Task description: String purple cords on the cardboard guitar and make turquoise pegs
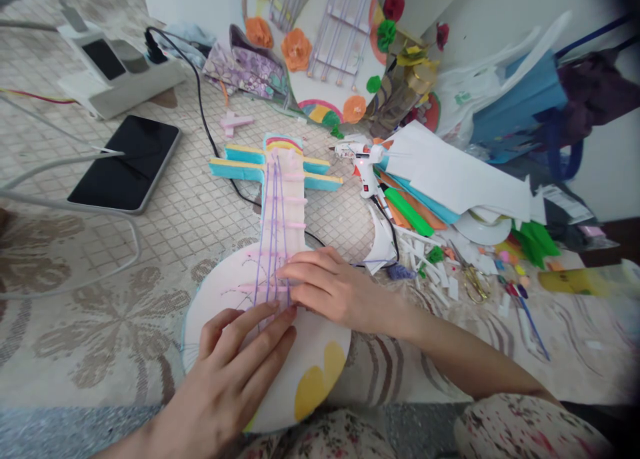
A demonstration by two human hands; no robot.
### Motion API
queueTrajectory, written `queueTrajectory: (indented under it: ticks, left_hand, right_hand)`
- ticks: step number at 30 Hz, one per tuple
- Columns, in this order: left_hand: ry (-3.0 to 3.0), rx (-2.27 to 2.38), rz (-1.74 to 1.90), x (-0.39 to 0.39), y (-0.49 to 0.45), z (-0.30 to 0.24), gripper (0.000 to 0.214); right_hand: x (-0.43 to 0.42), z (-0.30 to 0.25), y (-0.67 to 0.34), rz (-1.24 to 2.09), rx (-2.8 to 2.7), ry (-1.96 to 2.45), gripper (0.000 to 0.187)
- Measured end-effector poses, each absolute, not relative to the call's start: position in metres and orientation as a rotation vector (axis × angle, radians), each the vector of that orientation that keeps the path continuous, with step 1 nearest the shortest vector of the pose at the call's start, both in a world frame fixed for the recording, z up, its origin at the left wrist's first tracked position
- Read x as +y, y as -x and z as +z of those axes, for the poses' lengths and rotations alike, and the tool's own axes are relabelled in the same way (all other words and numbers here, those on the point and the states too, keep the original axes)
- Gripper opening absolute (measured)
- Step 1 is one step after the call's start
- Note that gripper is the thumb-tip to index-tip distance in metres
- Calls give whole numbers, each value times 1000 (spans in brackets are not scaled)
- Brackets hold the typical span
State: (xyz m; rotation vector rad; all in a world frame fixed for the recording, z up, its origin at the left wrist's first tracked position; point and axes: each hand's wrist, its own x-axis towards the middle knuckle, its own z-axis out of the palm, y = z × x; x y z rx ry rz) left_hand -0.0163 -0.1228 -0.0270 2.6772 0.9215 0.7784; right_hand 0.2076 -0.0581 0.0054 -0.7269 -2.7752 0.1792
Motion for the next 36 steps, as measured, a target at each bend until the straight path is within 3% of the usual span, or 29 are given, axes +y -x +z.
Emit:
queueTrajectory:
  ticks: [36]
  left_hand:
    - [-2684, 922, 747, -124, 18, -25, 37]
  right_hand:
    - [-43, 33, -200, 100, -3089, 607, 19]
